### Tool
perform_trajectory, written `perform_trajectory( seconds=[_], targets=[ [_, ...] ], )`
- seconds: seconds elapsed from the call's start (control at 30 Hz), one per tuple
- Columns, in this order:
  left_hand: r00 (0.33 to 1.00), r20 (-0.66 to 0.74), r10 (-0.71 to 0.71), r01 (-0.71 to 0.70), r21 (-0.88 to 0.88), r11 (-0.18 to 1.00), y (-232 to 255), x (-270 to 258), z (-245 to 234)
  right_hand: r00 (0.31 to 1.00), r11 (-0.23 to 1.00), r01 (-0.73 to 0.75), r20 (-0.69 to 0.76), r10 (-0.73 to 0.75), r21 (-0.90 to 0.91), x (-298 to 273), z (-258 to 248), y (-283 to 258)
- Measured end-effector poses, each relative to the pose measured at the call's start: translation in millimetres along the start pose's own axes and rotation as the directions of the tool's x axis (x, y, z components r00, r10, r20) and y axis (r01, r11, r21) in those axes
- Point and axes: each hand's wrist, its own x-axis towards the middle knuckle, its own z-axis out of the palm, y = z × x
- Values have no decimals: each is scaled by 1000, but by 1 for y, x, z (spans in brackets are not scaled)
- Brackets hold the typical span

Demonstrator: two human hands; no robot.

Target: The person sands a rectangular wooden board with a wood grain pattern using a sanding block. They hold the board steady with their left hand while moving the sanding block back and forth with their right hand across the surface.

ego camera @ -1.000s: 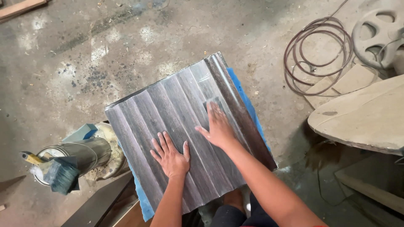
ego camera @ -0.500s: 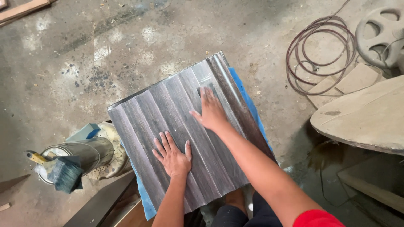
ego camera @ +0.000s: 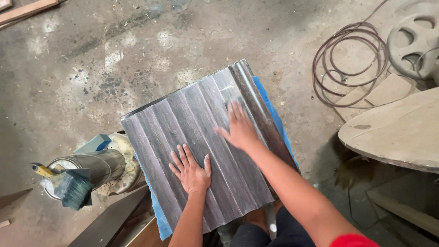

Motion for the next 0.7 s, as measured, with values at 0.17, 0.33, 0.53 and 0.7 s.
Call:
perform_trajectory(
  seconds=[0.17, 0.33, 0.53, 0.7],
  targets=[
    [1000, 7, 7, -7, 17, 1000, 0, -3, -3, 1000, 999, 10, -26, -8, 41, 4, 3, 7],
    [1000, 22, -6, 6, 5, 1000, 0, -3, -4, 1000, 1000, -25, -10, 25, -14, -55, 22, 20],
    [1000, 4, 2, -2, 8, 1000, 2, 3, -3, 996, 1000, -5, -88, 3, -24, 45, 15, 14],
    [1000, 26, 4, -4, 3, 1000, -2, -1, -2, 999, 999, -19, -39, 18, -35, -52, 18, 16]
  ],
)
